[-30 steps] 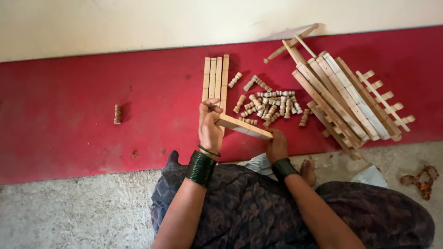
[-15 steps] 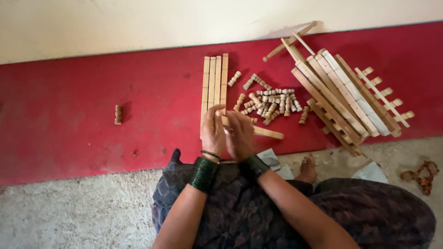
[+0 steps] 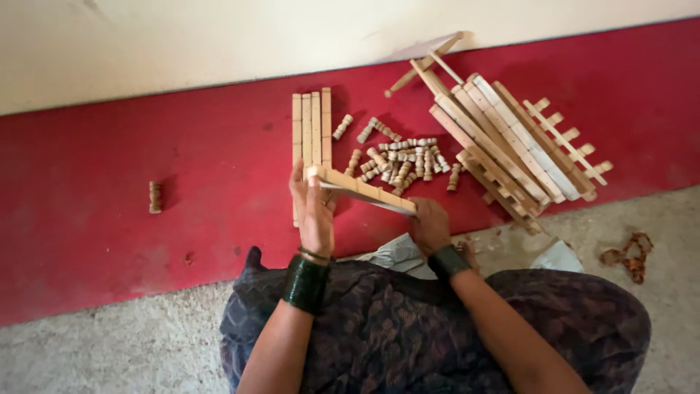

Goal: The person sits on the floor assembling wooden toy parts. They pick up wooden sticks and slats, apply glue from an orange glue stick to the ends, press the pieces together, and set the joined pieces onto a pile of assembled toy frames beside them.

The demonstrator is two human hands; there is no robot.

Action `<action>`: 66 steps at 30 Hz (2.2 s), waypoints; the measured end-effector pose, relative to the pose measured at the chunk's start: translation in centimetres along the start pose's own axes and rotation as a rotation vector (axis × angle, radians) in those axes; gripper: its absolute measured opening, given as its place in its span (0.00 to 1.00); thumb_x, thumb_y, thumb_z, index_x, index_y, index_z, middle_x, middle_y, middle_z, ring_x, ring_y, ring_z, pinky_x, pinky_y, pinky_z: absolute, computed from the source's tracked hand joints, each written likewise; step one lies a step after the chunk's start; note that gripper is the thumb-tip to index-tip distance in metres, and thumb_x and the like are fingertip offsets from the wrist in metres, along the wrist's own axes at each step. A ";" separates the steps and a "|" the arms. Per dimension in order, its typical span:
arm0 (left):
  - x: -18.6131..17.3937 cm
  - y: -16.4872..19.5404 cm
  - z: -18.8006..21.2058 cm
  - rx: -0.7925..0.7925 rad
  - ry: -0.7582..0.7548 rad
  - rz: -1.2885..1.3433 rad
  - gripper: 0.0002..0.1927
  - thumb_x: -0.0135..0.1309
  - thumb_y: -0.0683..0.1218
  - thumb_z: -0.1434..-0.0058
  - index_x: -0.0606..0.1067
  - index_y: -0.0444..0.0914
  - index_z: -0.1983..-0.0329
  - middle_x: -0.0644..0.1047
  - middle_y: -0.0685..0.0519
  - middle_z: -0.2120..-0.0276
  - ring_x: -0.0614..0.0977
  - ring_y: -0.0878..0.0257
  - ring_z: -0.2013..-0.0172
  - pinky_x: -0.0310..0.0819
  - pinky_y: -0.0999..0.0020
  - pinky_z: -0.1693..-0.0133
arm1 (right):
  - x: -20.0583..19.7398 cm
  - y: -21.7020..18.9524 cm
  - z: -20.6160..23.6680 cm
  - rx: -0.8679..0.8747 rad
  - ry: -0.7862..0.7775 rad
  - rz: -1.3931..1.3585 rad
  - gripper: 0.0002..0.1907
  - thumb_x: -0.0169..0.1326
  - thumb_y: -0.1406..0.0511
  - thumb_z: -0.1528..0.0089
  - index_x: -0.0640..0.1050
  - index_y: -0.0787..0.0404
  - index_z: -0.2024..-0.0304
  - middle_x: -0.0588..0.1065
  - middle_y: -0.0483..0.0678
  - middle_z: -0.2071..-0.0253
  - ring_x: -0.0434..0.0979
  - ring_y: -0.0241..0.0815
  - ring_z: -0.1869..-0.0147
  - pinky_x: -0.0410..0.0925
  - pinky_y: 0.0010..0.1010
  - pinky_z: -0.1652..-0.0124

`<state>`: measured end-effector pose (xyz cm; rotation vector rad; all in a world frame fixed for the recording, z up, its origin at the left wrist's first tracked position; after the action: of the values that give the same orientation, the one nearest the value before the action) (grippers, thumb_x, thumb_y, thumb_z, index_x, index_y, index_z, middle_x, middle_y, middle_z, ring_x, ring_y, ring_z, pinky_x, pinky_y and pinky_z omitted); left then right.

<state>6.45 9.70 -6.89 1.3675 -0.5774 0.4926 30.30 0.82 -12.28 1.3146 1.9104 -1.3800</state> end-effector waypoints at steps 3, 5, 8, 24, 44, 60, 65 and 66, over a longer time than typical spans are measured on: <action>-0.1 -0.1 0.0 0.003 0.010 -0.064 0.34 0.47 0.49 0.32 0.50 0.44 0.24 0.60 0.48 0.33 0.74 0.54 0.40 0.72 0.54 0.41 | -3.4 1.2 -0.9 0.038 -0.016 0.196 0.16 0.59 0.69 0.42 0.77 0.60 0.51 0.75 0.57 0.61 0.75 0.61 0.55 0.66 0.54 0.56; -0.4 -0.7 -0.3 -0.043 0.013 -0.185 0.33 0.46 0.49 0.31 0.53 0.43 0.25 0.61 0.45 0.32 0.74 0.55 0.42 0.74 0.55 0.43 | -6.5 3.0 -1.9 0.031 0.028 0.316 0.12 0.58 0.67 0.40 0.77 0.61 0.53 0.75 0.57 0.62 0.75 0.60 0.56 0.67 0.54 0.57; -0.6 -1.6 -0.6 -0.061 -0.042 -0.311 0.30 0.45 0.48 0.32 0.58 0.43 0.27 0.64 0.46 0.32 0.75 0.57 0.44 0.77 0.58 0.47 | -11.3 6.9 -3.2 -0.001 0.161 0.442 0.11 0.58 0.64 0.37 0.78 0.63 0.54 0.75 0.57 0.63 0.73 0.57 0.63 0.67 0.51 0.67; -0.2 -2.1 -0.2 0.101 0.038 -0.210 0.21 0.45 0.44 0.30 0.67 0.42 0.34 0.70 0.56 0.39 0.77 0.68 0.53 0.75 0.72 0.60 | -15.7 18.9 -3.0 0.358 0.261 0.698 0.29 0.59 0.69 0.44 0.74 0.61 0.39 0.75 0.59 0.45 0.76 0.60 0.47 0.71 0.46 0.52; 0.3 -2.1 0.3 0.189 0.017 -0.165 0.19 0.44 0.39 0.30 0.69 0.38 0.36 0.72 0.55 0.40 0.77 0.69 0.53 0.75 0.74 0.57 | 13.9 -10.6 -5.4 0.281 -0.433 -0.603 0.19 0.39 0.56 0.31 0.76 0.61 0.53 0.81 0.49 0.53 0.84 0.45 0.47 0.73 0.34 0.58; 1.2 -3.2 0.1 0.168 0.012 -0.127 0.17 0.43 0.36 0.30 0.70 0.35 0.38 0.76 0.55 0.49 0.77 0.71 0.56 0.73 0.75 0.57 | 13.1 -11.3 -6.1 0.212 -0.351 -0.390 0.17 0.38 0.61 0.28 0.72 0.62 0.43 0.76 0.48 0.48 0.78 0.41 0.45 0.70 0.29 0.53; 1.2 -3.5 0.1 0.215 -0.027 -0.130 0.18 0.43 0.34 0.28 0.71 0.33 0.37 0.75 0.51 0.55 0.75 0.69 0.59 0.72 0.75 0.56 | 12.6 -9.2 -5.6 0.323 -0.235 -0.427 0.17 0.37 0.60 0.28 0.72 0.61 0.44 0.77 0.48 0.48 0.80 0.40 0.47 0.71 0.30 0.54; 1.1 -3.5 0.1 0.212 -0.024 -0.140 0.18 0.43 0.34 0.29 0.72 0.32 0.37 0.75 0.51 0.56 0.74 0.69 0.60 0.71 0.75 0.56 | 12.5 -9.0 -5.4 0.306 -0.261 -0.438 0.16 0.41 0.61 0.30 0.72 0.61 0.45 0.77 0.49 0.50 0.80 0.41 0.48 0.72 0.32 0.55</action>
<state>9.53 9.05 -8.82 1.6054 -0.4543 0.4335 17.74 10.70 -15.45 0.8016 1.9280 -2.0157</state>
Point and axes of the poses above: each hand's wrist, its own z-axis away from the middle knuckle, its own x-axis out of the palm, y = z × x, the point moved 6 cm from there along -z, towards the middle knuckle
